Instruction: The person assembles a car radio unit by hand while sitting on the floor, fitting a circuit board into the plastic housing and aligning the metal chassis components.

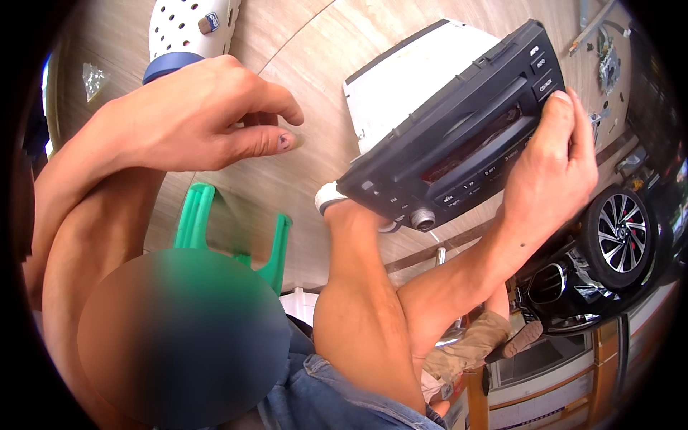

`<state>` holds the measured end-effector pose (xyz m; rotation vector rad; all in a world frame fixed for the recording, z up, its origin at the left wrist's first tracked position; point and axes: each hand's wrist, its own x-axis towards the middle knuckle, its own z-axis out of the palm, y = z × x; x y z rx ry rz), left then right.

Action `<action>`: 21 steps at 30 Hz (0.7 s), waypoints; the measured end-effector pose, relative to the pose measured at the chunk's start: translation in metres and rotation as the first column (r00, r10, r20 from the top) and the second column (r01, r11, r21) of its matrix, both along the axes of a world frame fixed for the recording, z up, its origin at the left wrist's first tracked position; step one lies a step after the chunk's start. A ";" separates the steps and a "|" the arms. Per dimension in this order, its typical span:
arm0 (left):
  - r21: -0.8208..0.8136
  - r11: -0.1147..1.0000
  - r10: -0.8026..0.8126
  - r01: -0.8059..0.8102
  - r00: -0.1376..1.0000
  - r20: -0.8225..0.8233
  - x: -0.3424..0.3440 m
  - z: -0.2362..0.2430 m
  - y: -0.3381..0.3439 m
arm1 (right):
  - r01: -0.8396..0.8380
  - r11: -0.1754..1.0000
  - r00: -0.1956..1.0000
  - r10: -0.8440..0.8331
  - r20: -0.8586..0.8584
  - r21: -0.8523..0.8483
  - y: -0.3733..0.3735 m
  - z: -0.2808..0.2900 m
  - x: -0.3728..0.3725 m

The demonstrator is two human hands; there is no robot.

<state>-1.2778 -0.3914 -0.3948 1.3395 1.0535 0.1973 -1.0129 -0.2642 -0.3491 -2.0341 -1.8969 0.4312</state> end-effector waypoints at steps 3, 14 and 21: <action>-0.069 0.994 0.080 -0.079 0.997 0.007 0.007 -0.007 0.009 | -0.013 1.000 0.998 0.014 0.054 -0.003 -0.005 -0.003 0.003; -0.060 0.933 0.359 -0.355 0.907 0.221 0.054 -0.004 0.050 | 0.076 0.995 0.978 -0.088 -0.189 -0.067 -0.054 0.003 0.028; 0.144 0.971 0.190 -0.193 0.981 0.037 0.072 0.012 0.069 | 0.233 0.916 0.859 -0.352 -0.372 -0.328 -0.081 0.008 0.050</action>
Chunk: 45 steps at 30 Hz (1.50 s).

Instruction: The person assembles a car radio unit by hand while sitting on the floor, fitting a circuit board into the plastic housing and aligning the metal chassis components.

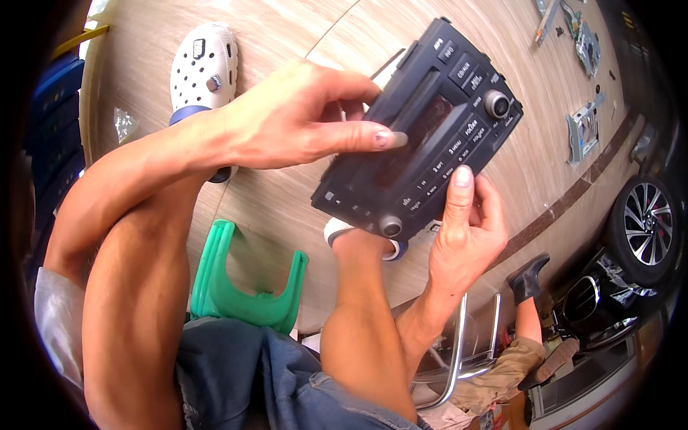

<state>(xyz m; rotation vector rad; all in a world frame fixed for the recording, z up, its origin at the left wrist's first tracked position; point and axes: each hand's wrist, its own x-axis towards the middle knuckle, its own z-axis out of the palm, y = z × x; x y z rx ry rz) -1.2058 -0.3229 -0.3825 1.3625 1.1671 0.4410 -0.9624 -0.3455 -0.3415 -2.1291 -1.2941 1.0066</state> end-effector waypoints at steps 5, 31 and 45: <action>0.071 0.997 -0.033 0.036 0.998 -0.051 -0.001 0.012 0.005 | 0.025 0.999 0.994 -0.027 -0.106 -0.024 -0.001 0.008 0.007; 0.223 0.974 0.010 0.029 0.985 -0.173 0.005 0.008 0.018 | 0.071 0.995 0.924 -0.093 -0.372 -0.072 -0.013 -0.003 0.017; -0.065 0.963 0.242 -0.262 0.944 -0.222 0.000 -0.119 0.031 | 0.149 0.958 0.444 -0.287 -0.849 -0.247 0.015 -0.045 0.020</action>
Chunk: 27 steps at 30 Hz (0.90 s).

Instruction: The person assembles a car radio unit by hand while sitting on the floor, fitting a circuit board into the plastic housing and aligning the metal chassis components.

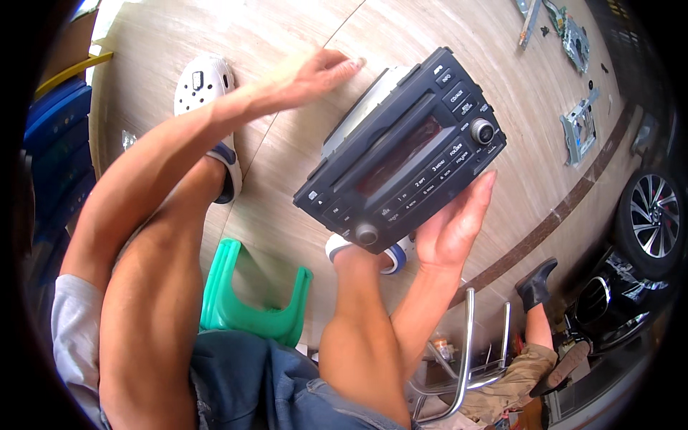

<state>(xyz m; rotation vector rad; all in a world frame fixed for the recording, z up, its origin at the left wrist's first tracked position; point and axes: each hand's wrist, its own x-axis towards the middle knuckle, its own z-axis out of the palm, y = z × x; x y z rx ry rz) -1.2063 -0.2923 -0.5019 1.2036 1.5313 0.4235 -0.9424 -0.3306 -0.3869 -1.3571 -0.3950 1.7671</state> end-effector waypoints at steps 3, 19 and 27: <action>0.006 0.987 -0.164 0.164 0.987 0.005 0.024 0.002 -0.003 | -0.009 1.000 1.000 0.009 -0.006 0.008 0.008 -0.005 -0.001; 0.037 0.998 -0.044 0.041 0.995 0.091 0.041 0.002 -0.027 | -0.004 0.997 0.984 0.018 -0.179 0.076 -0.005 -0.024 0.009; -0.202 0.963 0.242 -0.180 0.907 0.346 -0.007 0.038 -0.033 | -0.016 0.996 0.856 0.061 -0.513 0.091 -0.007 -0.061 0.004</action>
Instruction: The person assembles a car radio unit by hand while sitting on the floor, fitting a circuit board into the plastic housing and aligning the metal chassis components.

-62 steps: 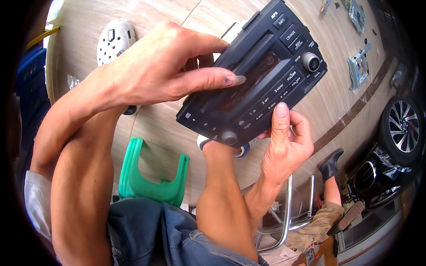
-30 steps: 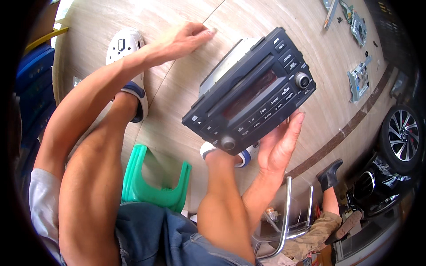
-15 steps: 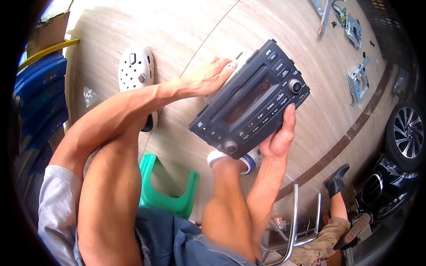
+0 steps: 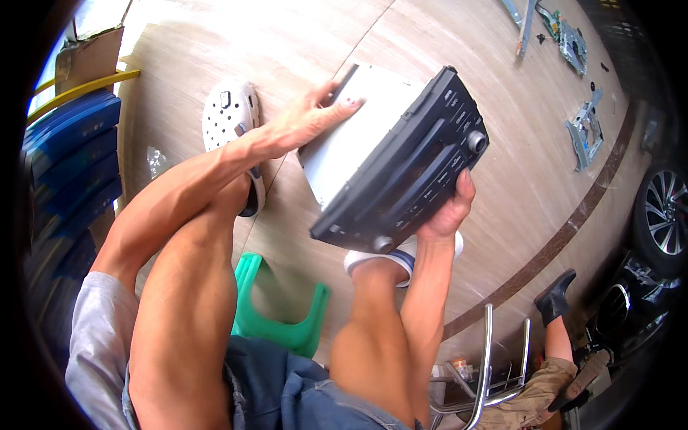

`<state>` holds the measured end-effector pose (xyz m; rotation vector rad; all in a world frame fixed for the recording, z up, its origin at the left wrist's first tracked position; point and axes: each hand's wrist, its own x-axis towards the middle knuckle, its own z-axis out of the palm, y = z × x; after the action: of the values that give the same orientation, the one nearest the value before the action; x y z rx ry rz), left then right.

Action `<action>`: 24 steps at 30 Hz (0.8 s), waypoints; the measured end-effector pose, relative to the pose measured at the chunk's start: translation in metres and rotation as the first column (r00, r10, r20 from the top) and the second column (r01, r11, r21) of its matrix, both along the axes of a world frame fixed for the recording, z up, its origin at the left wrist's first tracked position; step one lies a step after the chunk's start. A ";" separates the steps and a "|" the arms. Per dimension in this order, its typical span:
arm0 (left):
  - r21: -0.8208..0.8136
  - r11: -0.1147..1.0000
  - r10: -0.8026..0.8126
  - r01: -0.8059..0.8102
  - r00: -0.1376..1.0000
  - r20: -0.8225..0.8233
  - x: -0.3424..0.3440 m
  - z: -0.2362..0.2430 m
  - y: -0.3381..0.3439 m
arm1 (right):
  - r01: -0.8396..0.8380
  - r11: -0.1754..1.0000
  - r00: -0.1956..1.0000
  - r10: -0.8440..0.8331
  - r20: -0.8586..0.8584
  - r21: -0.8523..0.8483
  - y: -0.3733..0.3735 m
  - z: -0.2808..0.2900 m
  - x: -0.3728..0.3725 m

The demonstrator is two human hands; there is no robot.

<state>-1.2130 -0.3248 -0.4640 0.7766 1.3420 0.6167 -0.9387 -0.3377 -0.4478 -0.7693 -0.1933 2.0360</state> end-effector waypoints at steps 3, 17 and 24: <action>0.010 0.999 0.046 -0.046 0.998 -0.035 -0.018 0.019 -0.011 | 0.011 0.999 0.979 -0.020 -0.205 -0.042 0.004 -0.028 -0.004; -0.335 0.868 0.496 -0.366 0.657 0.567 -0.058 0.055 -0.019 | 0.019 0.994 0.992 -0.006 -0.125 0.104 0.023 -0.029 -0.040; -0.283 0.902 0.430 -0.325 0.624 0.652 -0.076 0.054 -0.041 | -0.014 0.999 1.000 0.012 -0.026 -0.052 0.019 -0.022 -0.032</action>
<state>-1.2891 -0.3658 -0.4102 0.0742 0.7990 1.0237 -0.9705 -0.3185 -0.4701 -0.7755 -0.1310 2.0691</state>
